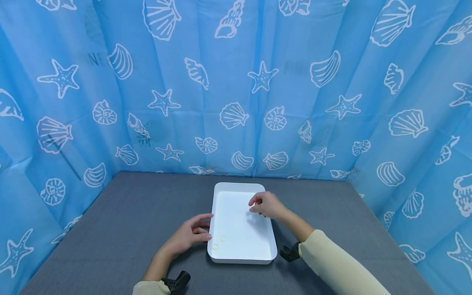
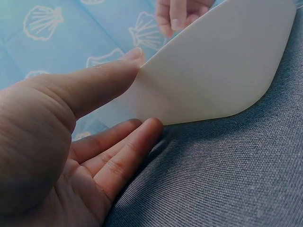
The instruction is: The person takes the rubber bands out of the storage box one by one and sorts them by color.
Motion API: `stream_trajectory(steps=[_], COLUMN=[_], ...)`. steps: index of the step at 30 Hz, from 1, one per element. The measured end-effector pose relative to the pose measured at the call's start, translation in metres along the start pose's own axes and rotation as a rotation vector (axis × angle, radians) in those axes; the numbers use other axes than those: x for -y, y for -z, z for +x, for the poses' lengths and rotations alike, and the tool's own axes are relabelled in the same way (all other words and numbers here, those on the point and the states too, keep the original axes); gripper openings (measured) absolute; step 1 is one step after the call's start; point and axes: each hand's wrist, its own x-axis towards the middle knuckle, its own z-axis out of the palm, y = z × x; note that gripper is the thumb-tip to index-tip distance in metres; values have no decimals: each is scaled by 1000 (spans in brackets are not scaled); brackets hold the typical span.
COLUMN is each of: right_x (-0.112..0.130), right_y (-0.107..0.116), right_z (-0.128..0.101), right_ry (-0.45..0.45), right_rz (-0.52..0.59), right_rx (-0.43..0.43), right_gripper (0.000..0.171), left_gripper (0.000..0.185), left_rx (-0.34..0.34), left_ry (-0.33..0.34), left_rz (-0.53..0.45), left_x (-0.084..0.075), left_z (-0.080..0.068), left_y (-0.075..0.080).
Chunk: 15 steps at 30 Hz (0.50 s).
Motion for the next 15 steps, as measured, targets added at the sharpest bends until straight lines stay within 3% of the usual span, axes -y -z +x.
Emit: stream_trajectory(steps=[7, 15], right_x=[8, 14], right_y=[-5, -11], right_z=[2, 3], right_ry=[139, 216], right_rz=[-59, -71], right_rx=[149, 342], right_gripper=[14, 20], left_gripper=[65, 65], left_rx=[5, 4], left_ry=[-1, -7], left_rz=[-5, -11], left_x=[1, 1], left_z=[0, 0], left_y=[1, 0])
